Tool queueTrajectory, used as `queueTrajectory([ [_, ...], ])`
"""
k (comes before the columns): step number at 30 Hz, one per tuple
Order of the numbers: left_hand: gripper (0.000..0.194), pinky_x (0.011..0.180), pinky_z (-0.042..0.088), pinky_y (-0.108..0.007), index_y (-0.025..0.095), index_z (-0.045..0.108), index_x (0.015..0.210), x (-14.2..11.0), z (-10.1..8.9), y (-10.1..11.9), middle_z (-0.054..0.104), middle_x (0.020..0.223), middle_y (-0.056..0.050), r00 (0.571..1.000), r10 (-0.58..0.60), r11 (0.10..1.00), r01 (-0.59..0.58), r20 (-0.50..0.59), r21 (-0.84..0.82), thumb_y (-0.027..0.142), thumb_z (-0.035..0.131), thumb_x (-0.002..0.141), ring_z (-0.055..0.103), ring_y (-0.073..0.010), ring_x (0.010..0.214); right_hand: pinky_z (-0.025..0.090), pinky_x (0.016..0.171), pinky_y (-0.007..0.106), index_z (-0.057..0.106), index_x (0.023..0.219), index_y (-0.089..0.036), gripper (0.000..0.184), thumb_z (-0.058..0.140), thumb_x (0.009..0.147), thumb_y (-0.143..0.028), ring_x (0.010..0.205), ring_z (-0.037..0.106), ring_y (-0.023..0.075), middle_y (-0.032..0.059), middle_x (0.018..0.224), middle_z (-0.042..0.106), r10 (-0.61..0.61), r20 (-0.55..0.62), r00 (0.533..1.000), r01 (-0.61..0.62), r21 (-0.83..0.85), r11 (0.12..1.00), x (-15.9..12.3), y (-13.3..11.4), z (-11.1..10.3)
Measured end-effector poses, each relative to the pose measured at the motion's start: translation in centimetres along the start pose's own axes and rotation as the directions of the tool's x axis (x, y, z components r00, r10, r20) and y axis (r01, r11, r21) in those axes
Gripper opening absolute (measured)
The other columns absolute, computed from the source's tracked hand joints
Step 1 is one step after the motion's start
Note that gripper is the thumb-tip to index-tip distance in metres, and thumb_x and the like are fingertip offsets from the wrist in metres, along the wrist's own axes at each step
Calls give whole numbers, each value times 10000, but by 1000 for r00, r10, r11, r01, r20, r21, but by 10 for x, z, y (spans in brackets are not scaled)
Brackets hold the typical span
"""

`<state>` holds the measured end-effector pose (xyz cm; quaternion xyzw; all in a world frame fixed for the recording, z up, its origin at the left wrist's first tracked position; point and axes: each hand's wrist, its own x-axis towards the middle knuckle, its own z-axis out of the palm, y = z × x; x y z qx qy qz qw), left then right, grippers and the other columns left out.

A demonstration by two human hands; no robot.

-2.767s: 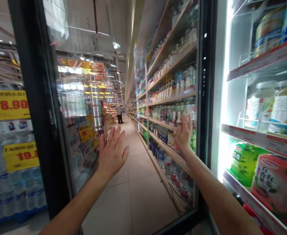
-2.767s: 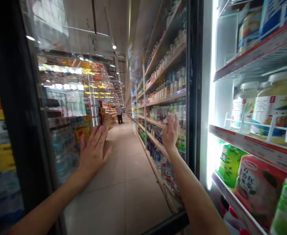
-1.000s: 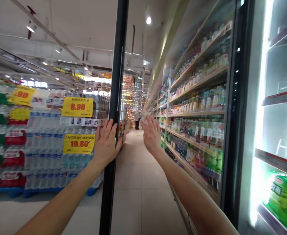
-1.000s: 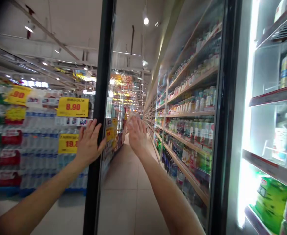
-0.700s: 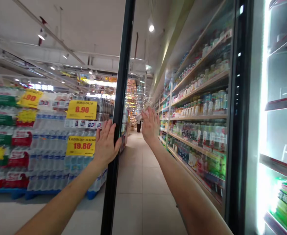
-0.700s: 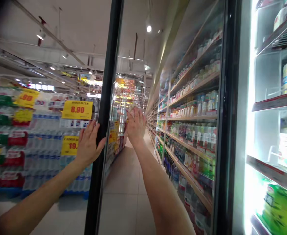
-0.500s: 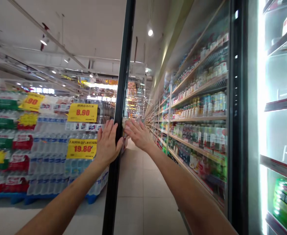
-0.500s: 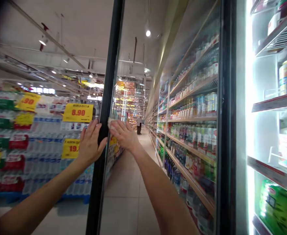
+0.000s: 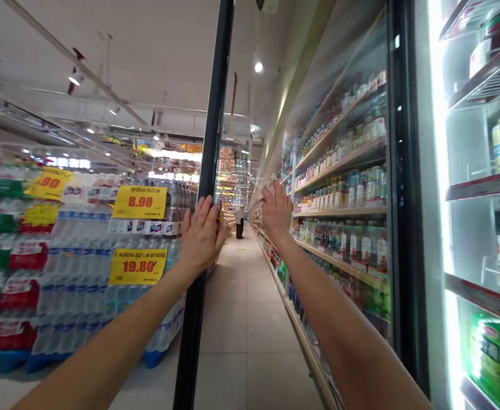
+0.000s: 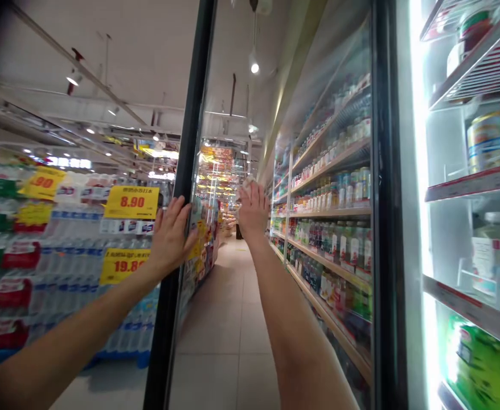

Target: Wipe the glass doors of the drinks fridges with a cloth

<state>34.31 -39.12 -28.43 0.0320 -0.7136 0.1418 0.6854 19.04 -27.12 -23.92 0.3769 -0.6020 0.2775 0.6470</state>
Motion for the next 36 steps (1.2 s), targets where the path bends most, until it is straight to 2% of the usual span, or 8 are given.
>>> queueTrajectory([
  [5,533,1098,152,-437,125,323,1339,16,11,15,314,1430,-140,998,65,998,-65,3,21,316,409,849,223,-222,1353,250,1075,444,519,1192,-280,385,469,828,-165,1349,239,198,31,1421,369,-402,159,902,392,93,915,-10,21,-8],
  [11,536,1101,145,-445,138,318,1344,19,25,29,311,1433,-134,998,62,998,-62,7,-11,321,406,848,219,-219,1354,253,1054,496,524,1197,-224,393,419,829,-135,1348,233,237,100,1422,350,36,-80,996,-37,-10,999,-20,34,-9],
  [16,527,1102,139,-454,130,320,1344,21,37,38,294,1441,-130,994,94,995,-93,47,-29,324,385,858,193,-224,1361,269,1065,427,518,1193,-290,401,461,819,-157,1342,254,186,35,1403,397,-432,154,889,428,61,902,-37,54,-18],
  [19,531,1106,130,-449,143,317,1350,22,44,42,295,1442,-122,993,99,994,-96,57,-42,321,391,856,193,-221,1362,296,1034,472,521,1204,-254,412,422,819,-143,1328,279,228,80,1395,392,-49,-17,999,48,-77,996,-32,91,-28],
  [22,542,1107,127,-450,148,304,1358,24,52,47,286,1447,-118,993,106,993,-103,56,-59,314,398,851,184,-221,1364,307,1023,493,492,1239,-228,427,385,833,-151,1318,292,244,108,1410,353,197,-163,967,-217,-118,969,-30,123,-38],
  [27,543,1109,107,-462,147,309,1354,29,67,62,293,1444,-119,988,133,988,-126,80,-84,311,408,846,198,-228,1360,285,1058,438,518,1203,-280,426,429,811,-137,1330,277,200,41,1414,366,-173,120,978,186,-112,976,-41,144,-48],
  [33,562,1109,68,-479,173,280,1370,34,85,77,274,1453,-104,985,160,984,-155,61,-87,291,416,838,199,-227,1360,322,1016,493,486,1241,-182,439,347,826,-151,1311,296,257,139,1423,313,309,-175,935,-335,-151,930,-44,169,-57],
  [36,558,1111,46,-477,174,278,1373,33,93,79,279,1451,-104,985,165,984,-160,57,-81,295,411,845,191,-225,1362,314,1040,443,512,1215,-231,437,393,806,-135,1316,293,223,86,1414,346,68,-20,997,-70,-171,983,-54,170,-58],
])
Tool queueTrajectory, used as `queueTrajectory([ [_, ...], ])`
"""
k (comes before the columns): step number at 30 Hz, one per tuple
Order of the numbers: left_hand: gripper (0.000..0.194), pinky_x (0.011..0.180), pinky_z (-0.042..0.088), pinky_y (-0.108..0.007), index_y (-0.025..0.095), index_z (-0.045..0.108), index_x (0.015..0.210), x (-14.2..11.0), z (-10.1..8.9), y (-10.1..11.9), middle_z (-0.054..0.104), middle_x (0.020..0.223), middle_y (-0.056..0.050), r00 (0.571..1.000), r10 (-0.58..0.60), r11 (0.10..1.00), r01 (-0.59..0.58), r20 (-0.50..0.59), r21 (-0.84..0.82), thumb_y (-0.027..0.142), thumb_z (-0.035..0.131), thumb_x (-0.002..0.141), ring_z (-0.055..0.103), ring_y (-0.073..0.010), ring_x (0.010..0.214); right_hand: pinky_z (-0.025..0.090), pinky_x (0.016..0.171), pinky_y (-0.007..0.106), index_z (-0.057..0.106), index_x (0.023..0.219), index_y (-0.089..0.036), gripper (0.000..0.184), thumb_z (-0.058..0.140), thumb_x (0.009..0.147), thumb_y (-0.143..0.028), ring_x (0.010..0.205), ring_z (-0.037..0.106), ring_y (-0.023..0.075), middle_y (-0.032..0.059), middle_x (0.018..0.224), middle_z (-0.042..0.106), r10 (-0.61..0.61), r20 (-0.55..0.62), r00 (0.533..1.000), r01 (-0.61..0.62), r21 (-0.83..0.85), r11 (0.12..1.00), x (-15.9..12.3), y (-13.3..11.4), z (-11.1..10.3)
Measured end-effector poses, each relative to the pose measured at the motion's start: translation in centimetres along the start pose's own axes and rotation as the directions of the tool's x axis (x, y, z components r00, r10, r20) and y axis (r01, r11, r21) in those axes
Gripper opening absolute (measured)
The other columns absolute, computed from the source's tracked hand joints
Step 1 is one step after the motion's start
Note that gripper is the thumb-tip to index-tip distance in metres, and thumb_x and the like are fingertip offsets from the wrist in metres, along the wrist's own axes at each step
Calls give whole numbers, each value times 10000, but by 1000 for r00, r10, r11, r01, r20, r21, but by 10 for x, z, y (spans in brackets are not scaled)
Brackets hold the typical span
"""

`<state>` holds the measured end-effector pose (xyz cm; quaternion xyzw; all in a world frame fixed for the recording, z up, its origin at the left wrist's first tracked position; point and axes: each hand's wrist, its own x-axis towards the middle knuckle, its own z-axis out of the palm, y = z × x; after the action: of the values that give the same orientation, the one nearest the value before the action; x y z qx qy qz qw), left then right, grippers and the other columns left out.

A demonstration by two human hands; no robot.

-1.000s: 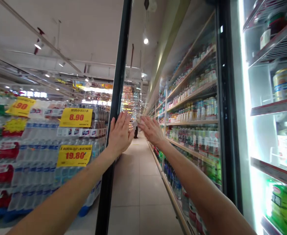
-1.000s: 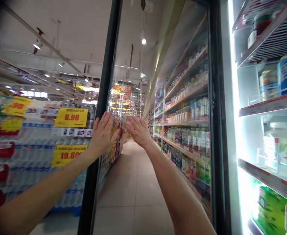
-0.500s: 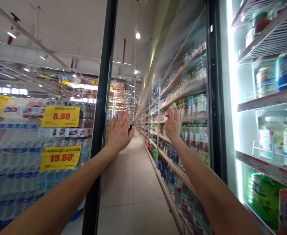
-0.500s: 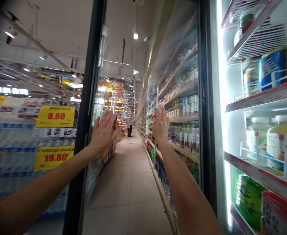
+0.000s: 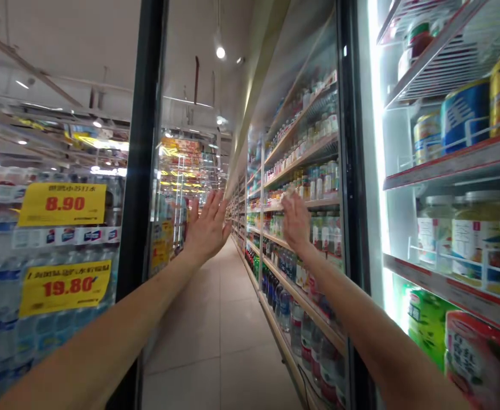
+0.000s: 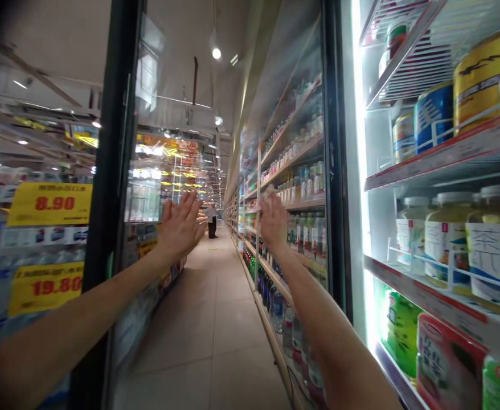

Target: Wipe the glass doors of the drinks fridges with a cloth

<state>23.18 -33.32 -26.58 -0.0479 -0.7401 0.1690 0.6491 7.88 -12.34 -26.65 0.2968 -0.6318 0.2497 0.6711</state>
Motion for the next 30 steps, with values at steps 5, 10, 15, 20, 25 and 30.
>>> queueTrajectory([
  [5,528,1115,55,-466,177,314,1357,-1,5,2,299,1443,-95,1000,1,1000,-1,3,-5,306,403,853,210,-222,1356,324,1032,444,521,1204,-226,441,389,795,-125,1298,323,222,91,1393,374,28,-4,1000,-28,-25,999,-12,37,-6],
  [10,539,1117,37,-471,183,294,1369,-2,8,6,298,1443,-96,1000,-6,1000,5,-13,-18,300,402,854,208,-225,1356,358,986,486,488,1237,-151,451,329,815,-162,1271,354,272,179,1391,336,448,-112,887,-450,3,893,-11,67,-9],
  [15,527,1121,33,-463,171,309,1363,-3,10,11,296,1443,-102,1000,29,999,-29,-4,-13,296,396,859,201,-221,1358,302,1050,431,486,1250,-211,479,383,788,-136,1312,297,222,96,1421,331,82,51,995,-81,-34,996,-14,53,-9],
  [20,532,1122,35,-458,176,307,1364,-5,11,15,286,1449,-89,1000,31,999,-30,8,-17,291,402,854,186,-217,1362,365,978,510,489,1240,-141,465,352,796,-158,1251,380,289,179,1368,374,501,-71,862,-505,-41,862,-23,94,-22],
  [25,527,1119,57,-476,172,311,1361,-6,13,18,304,1440,-95,1000,31,1000,-31,0,3,295,403,857,195,-228,1359,346,1006,503,489,1237,-151,446,339,817,-167,1300,315,268,154,1395,346,370,-65,927,-371,-4,929,-24,82,-14],
  [30,536,1118,85,-483,187,299,1364,-7,14,17,313,1436,-92,999,44,999,-44,-7,18,309,410,854,207,-228,1355,322,1035,469,506,1219,-251,452,371,801,-146,1306,316,219,62,1413,351,114,-2,994,-113,57,992,-15,55,-3],
])
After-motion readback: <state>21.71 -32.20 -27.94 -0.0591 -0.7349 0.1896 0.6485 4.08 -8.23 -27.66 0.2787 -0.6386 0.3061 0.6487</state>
